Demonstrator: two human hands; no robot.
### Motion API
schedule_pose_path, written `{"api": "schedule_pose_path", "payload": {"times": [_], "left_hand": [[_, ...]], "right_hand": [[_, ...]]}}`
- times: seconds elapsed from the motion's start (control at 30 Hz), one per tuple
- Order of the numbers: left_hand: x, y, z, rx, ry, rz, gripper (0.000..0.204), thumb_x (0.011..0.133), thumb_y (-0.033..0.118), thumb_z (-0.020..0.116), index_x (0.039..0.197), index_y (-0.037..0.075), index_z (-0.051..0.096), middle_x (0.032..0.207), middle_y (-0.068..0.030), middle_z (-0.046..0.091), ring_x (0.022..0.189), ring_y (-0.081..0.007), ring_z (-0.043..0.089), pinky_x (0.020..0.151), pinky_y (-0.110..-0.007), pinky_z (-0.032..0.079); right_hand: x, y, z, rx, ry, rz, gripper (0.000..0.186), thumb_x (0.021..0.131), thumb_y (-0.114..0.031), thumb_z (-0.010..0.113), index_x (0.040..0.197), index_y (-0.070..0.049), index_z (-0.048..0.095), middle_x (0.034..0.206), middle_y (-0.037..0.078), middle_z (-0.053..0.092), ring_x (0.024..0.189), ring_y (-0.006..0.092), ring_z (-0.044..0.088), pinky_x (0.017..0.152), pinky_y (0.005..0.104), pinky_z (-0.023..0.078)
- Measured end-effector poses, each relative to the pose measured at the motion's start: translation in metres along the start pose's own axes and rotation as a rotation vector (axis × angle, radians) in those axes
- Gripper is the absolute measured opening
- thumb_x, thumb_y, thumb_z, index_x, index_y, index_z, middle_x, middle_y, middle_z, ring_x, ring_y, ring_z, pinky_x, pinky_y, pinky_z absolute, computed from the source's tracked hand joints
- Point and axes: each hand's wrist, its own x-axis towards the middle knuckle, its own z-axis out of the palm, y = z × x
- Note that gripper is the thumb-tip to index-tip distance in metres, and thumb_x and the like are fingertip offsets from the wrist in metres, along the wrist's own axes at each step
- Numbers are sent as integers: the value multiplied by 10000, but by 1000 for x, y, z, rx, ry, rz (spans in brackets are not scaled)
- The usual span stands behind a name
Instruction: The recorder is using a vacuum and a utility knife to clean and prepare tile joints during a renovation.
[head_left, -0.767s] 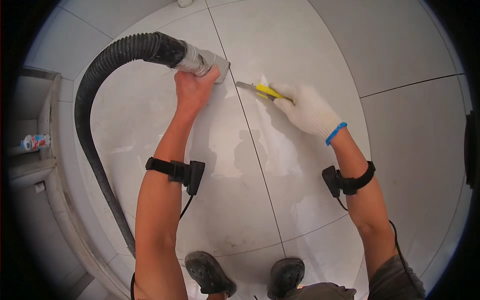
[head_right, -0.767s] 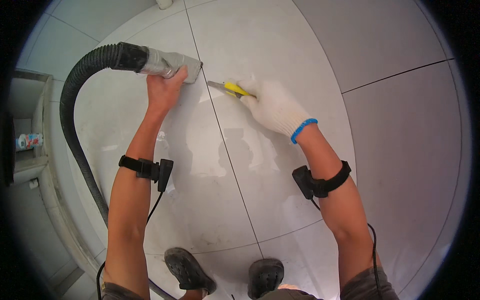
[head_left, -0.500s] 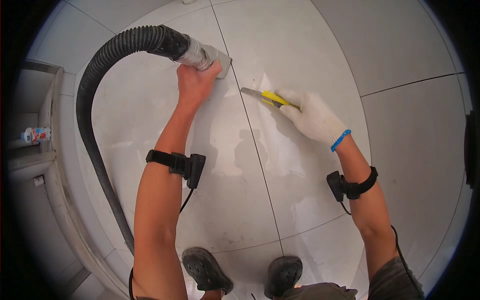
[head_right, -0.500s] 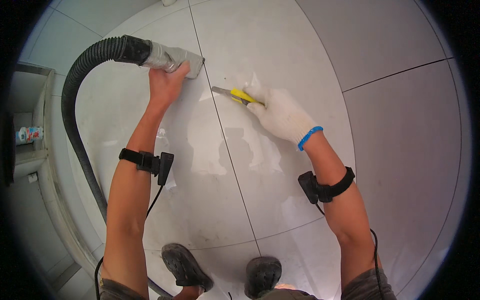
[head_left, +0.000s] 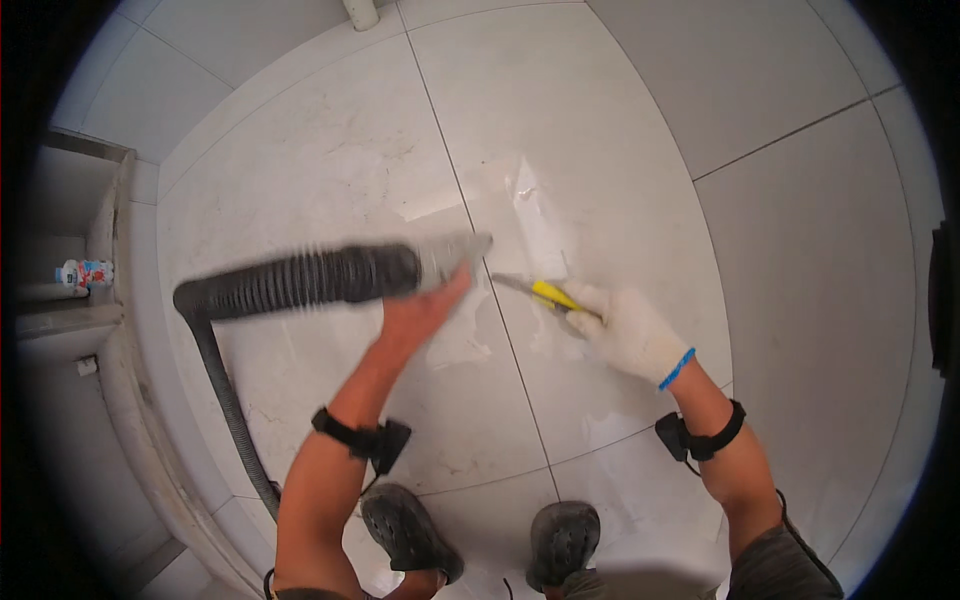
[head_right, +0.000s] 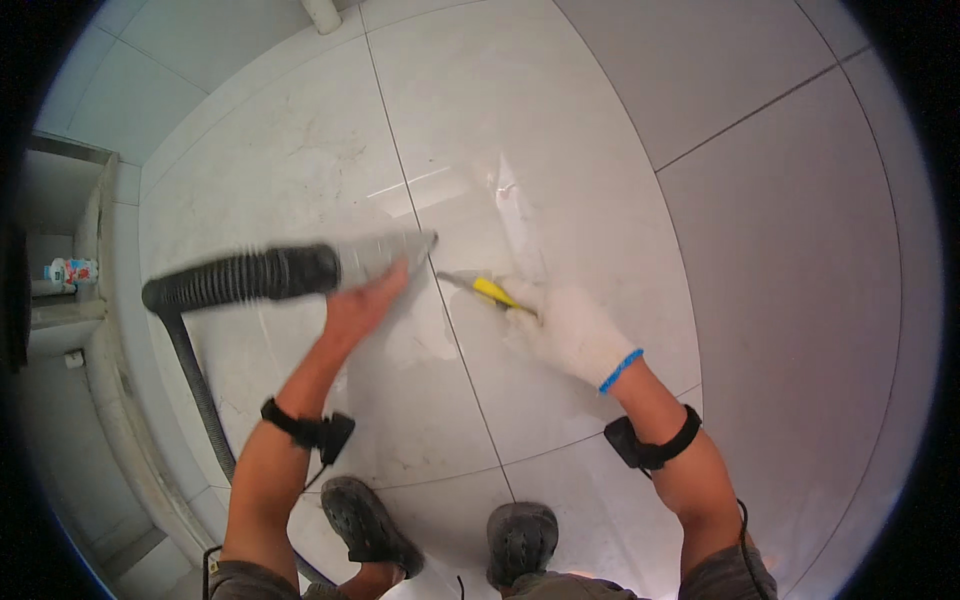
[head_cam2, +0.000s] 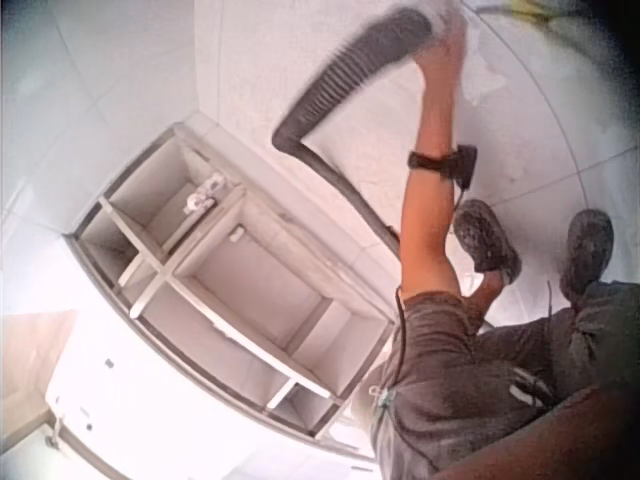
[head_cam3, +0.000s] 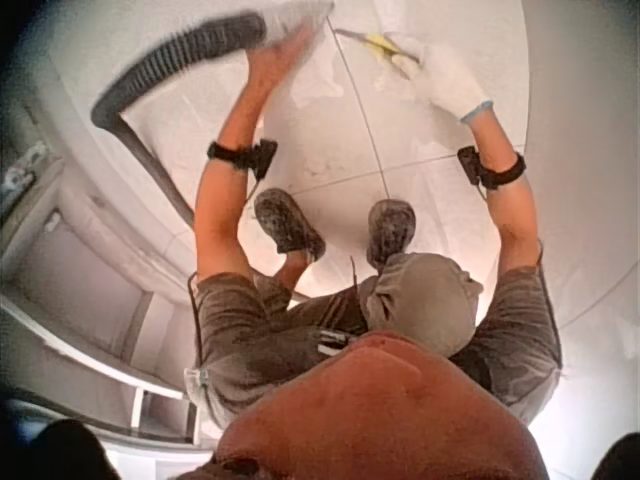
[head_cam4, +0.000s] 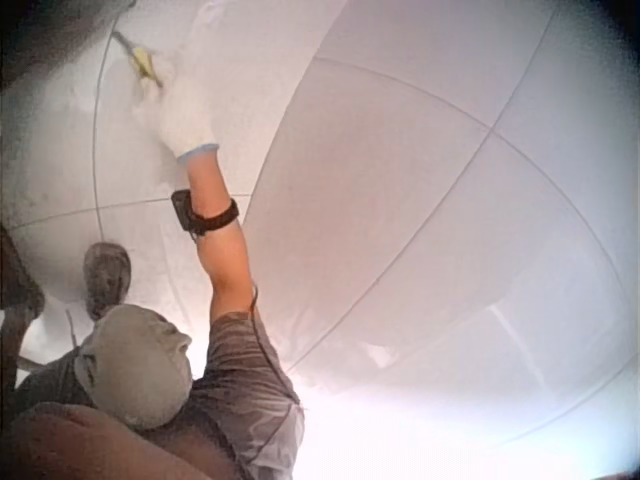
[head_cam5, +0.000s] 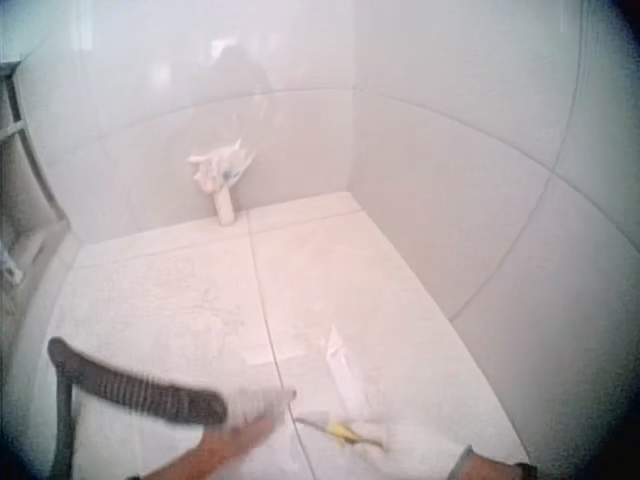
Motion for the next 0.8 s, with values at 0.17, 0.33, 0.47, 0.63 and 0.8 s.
{"api": "schedule_pose_path", "payload": {"times": [0.17,0.33,0.47,0.63,0.8], "left_hand": [[-20,52,-10,-525,-251,-403,177,1020,84,668,1181,24,711,1147,-99,722,1167,-181,672,1036,-332,529],[55,-13,4,-430,-17,-310,266,948,143,772,1153,-18,715,1134,-101,744,1024,-190,696,921,-364,558],[207,-52,-18,-523,380,-253,379,873,285,818,1066,-33,748,1030,-157,780,967,-286,733,906,-428,554],[316,-106,-70,-390,467,-197,382,850,288,831,1022,-44,751,969,-134,789,900,-239,732,851,-409,569],[256,-53,-63,-446,192,-98,392,898,335,828,1054,-23,790,901,-89,784,851,-175,726,802,-364,579]], "right_hand": [[-7,18,0,-88,26,-156,405,997,-174,610,1396,-107,643,1160,248,704,1018,419,689,877,440,559],[-36,70,15,28,250,-133,439,1013,-135,614,1448,-71,600,1163,225,730,1077,404,704,906,464,552],[-37,90,21,392,668,259,470,1074,-149,572,1532,-49,537,940,69,686,758,161,642,669,315,525],[-24,68,8,709,842,383,498,1104,-166,531,1589,-70,479,847,-4,605,587,52,539,520,224,457],[-34,60,-13,761,877,344,504,1086,-131,532,1581,-54,490,835,-3,596,616,41,539,537,227,463]]}}
